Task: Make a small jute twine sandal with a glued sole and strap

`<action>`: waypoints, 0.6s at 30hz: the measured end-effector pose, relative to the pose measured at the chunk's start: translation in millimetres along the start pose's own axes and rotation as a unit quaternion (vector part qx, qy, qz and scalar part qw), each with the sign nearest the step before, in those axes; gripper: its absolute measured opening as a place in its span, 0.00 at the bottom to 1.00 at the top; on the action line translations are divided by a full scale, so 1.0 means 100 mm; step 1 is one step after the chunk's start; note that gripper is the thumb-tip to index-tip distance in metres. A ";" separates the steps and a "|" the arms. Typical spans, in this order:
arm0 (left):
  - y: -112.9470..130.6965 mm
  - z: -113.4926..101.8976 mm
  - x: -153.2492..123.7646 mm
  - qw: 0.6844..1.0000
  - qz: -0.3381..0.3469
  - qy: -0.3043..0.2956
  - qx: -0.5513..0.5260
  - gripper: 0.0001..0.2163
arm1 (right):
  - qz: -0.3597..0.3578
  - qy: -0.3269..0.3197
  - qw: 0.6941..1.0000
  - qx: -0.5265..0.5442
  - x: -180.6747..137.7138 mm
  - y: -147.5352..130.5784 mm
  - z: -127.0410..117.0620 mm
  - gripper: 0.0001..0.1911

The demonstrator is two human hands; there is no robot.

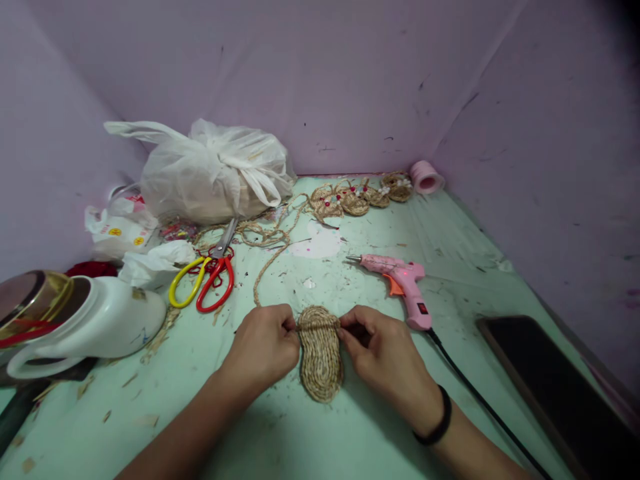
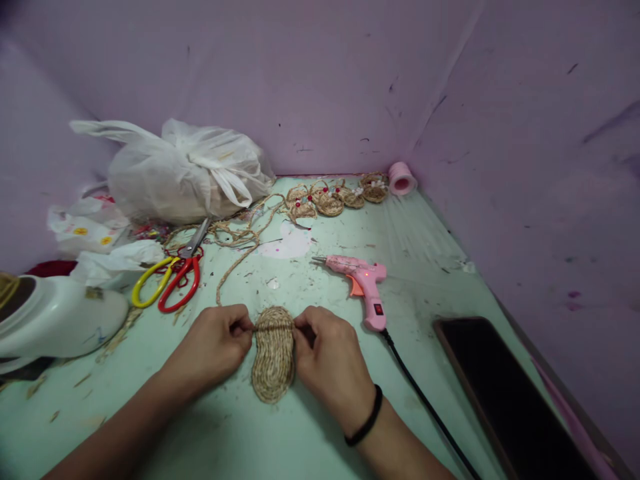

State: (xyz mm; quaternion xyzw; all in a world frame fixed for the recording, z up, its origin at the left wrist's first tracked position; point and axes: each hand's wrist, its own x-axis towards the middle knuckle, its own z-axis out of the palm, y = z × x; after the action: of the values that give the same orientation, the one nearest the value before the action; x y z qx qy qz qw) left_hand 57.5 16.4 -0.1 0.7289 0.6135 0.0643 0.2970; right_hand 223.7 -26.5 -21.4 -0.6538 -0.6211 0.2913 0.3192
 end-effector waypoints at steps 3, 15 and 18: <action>0.00 -0.01 0.00 1.000 0.004 -0.001 0.008 0.06 | 0.002 0.003 1.000 -0.008 -0.01 -0.01 0.00 0.06; -0.06 0.00 0.01 0.999 0.031 -0.016 -0.029 0.08 | -0.062 0.025 0.996 -0.058 0.01 0.01 0.00 0.07; -0.07 0.01 -0.01 0.999 0.024 -0.017 -0.043 0.07 | -0.057 0.028 0.996 -0.066 0.00 0.00 0.02 0.07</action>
State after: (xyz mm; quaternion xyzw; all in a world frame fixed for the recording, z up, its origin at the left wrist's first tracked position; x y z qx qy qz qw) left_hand 51.7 15.4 -3.9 0.7310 0.5872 0.0855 0.3370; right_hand 222.6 -26.4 -22.7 -0.6450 -0.6659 0.2126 0.3089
